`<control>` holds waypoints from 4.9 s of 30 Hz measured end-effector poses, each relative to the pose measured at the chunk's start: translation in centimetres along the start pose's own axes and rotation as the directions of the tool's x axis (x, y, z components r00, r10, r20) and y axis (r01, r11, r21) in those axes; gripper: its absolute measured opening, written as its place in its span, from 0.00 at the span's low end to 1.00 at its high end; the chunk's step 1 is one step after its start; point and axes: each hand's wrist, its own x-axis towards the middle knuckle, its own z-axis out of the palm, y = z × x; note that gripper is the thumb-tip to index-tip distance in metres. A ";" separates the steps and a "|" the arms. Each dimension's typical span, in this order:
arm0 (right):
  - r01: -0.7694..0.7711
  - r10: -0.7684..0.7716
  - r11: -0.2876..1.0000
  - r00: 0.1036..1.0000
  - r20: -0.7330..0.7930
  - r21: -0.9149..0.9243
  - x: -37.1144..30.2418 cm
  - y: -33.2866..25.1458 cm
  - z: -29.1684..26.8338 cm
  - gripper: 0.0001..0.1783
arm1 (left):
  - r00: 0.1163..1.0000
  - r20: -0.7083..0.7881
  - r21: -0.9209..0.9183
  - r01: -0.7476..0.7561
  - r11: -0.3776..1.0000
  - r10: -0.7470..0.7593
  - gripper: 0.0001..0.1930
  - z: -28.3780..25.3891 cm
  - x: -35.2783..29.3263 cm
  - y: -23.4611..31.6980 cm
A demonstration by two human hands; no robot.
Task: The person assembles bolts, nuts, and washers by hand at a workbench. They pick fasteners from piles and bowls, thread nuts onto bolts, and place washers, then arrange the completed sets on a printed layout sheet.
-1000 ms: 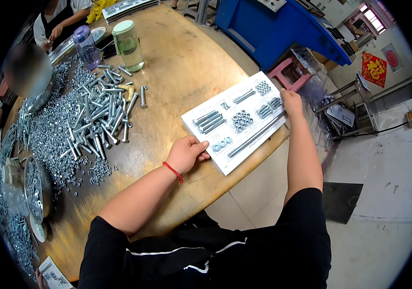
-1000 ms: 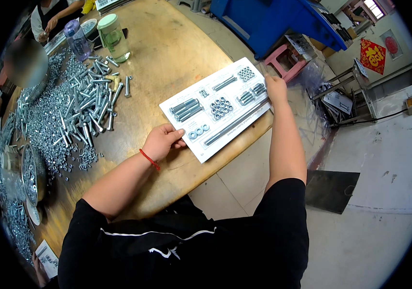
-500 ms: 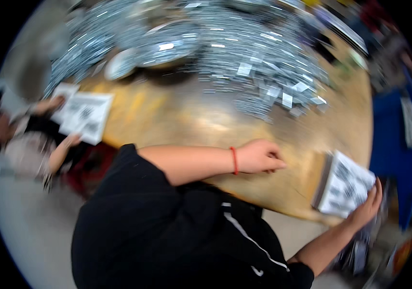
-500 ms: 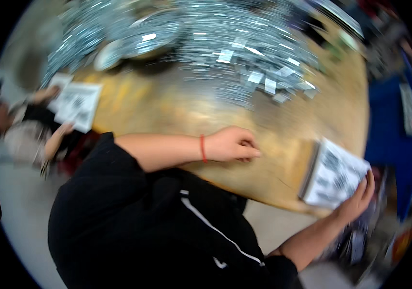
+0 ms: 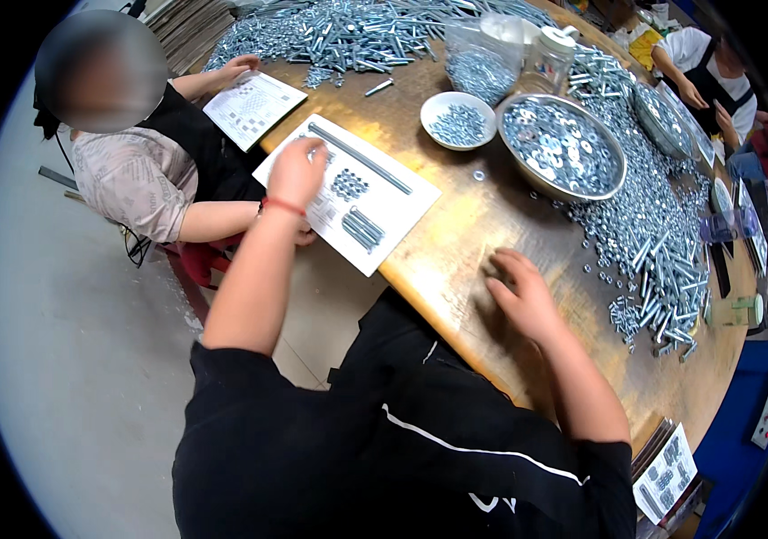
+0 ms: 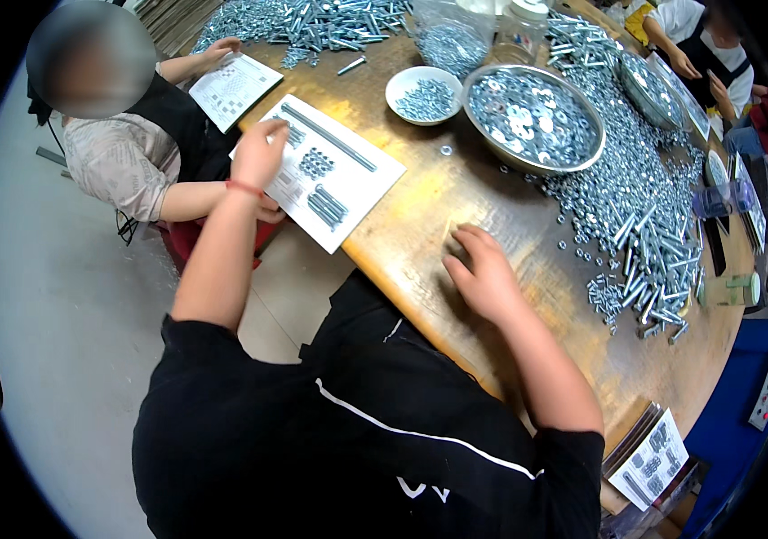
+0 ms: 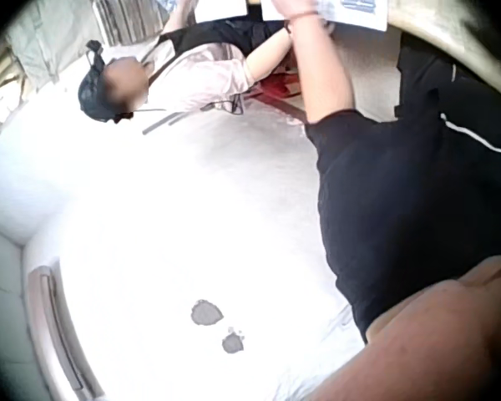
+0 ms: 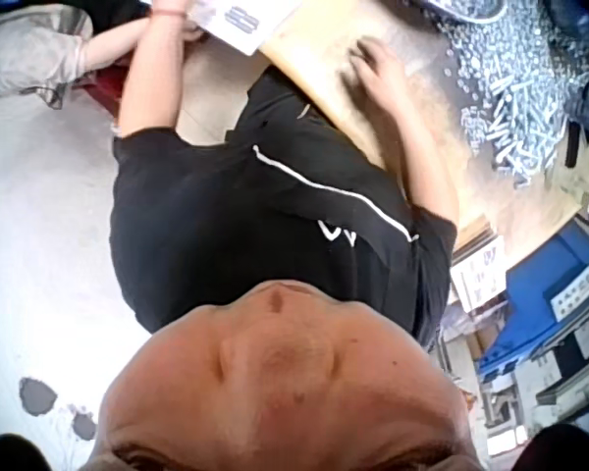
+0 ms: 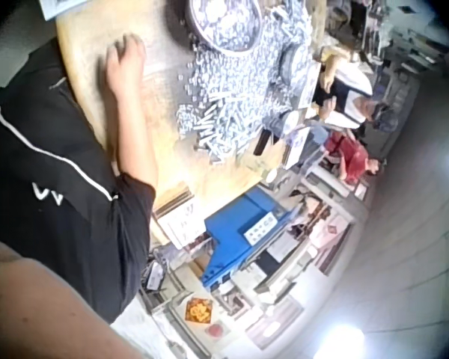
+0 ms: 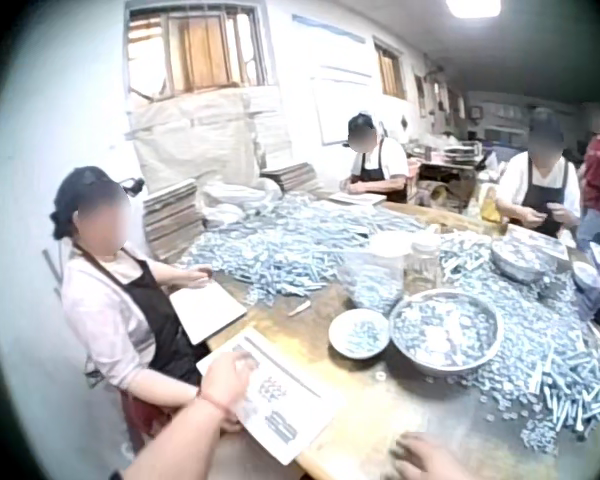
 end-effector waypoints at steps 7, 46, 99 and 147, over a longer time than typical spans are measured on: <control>-0.030 0.038 0.968 0.999 -0.027 0.250 13.7 -1.2 8.8 0.35 | 0.642 0.524 0.771 -0.078 0.632 -0.560 0.19 1.7 11.9 -18.4; -0.587 0.346 0.809 0.479 -0.807 -0.001 -24.8 13.9 -8.7 0.15 | 0.173 0.922 -0.214 -0.518 0.828 0.346 0.11 7.7 -15.4 22.0; -0.266 0.013 0.826 0.891 -0.454 -0.497 -26.8 7.1 -2.7 0.04 | 0.199 0.374 -0.590 -0.702 0.398 0.906 0.03 14.6 -30.0 30.4; -0.433 0.263 0.883 0.774 -0.576 -0.179 -3.7 12.4 -9.8 0.12 | 0.538 0.503 -0.494 -0.463 0.736 0.677 0.12 23.3 -9.6 29.9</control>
